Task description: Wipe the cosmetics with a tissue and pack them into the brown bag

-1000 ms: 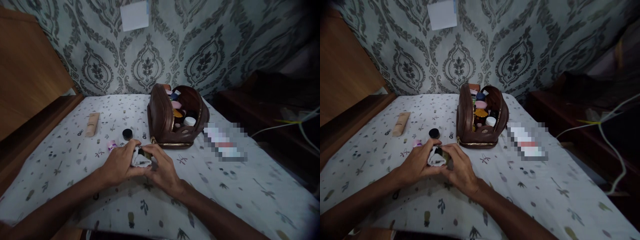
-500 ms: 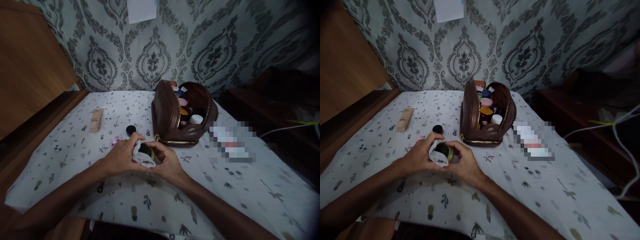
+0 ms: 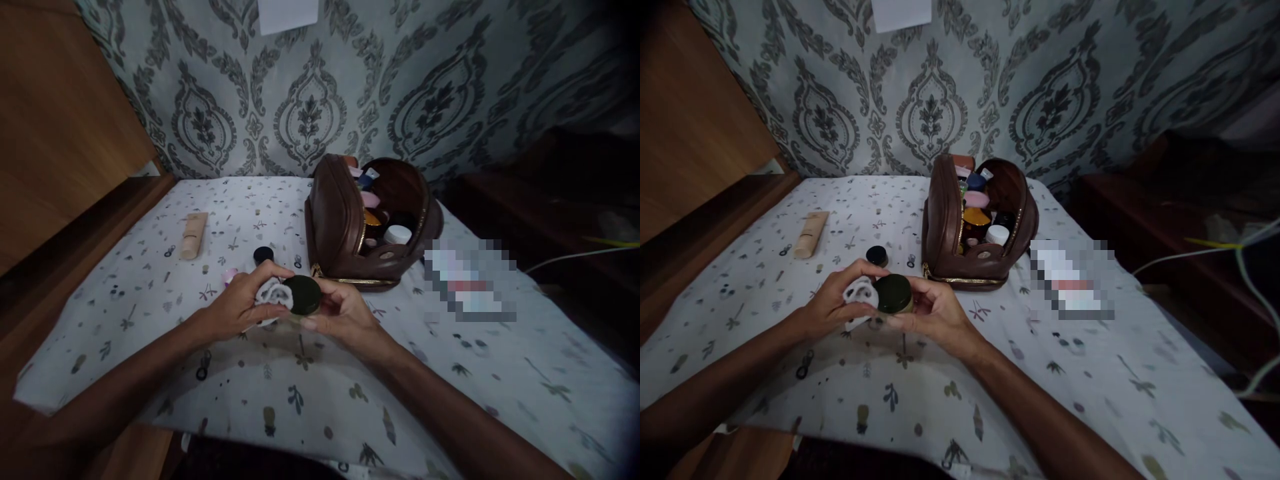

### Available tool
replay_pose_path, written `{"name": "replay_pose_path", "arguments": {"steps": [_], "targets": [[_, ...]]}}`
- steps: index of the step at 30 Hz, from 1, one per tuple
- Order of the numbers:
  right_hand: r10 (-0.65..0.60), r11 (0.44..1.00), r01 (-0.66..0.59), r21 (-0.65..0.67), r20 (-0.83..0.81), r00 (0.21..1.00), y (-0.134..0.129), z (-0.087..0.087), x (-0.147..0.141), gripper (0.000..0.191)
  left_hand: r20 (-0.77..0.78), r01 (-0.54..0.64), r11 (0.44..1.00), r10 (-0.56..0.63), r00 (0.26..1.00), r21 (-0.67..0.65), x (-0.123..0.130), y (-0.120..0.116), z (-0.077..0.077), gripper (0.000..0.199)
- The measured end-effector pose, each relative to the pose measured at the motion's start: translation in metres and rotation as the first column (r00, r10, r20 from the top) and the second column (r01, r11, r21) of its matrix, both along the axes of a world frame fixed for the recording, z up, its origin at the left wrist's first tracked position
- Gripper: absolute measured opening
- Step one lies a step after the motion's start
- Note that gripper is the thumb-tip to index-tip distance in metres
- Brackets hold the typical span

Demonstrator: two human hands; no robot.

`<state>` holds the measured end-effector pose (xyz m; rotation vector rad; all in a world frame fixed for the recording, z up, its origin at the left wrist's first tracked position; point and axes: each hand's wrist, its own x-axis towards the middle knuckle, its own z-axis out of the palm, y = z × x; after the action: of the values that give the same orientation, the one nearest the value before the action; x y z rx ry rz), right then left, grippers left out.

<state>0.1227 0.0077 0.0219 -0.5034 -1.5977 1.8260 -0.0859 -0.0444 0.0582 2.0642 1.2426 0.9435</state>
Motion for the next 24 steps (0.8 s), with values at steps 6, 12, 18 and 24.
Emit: {"name": "replay_pose_path", "arguments": {"steps": [6, 12, 18, 24], "targets": [[-0.135, 0.926, 0.131, 0.355, -0.014, 0.991, 0.0, -0.005, -0.003, 0.06, -0.052, -0.058, 0.997, 0.056, 0.997, -0.044, 0.007, -0.003, 0.007, 0.032], [-0.39, 0.577, 0.236, 0.782, 0.01, 0.921, -0.009, -0.005, 0.001, 0.058, -0.202, -0.098, 0.992, 0.08, 0.976, -0.079, 0.014, -0.006, 0.003, 0.04], [-0.572, 0.237, 0.179, 0.955, -0.012, 0.82, -0.015, -0.011, 0.003, 0.055, -0.304, -0.115, 0.993, 0.117, 0.945, 0.027, 0.023, -0.01, -0.008, 0.067], [-0.593, 0.002, 0.129, 0.992, -0.102, 0.799, -0.02, -0.011, 0.0, 0.058, -0.217, -0.137, 0.987, 0.117, 0.969, -0.081, 0.026, -0.013, -0.002, 0.037]]}}
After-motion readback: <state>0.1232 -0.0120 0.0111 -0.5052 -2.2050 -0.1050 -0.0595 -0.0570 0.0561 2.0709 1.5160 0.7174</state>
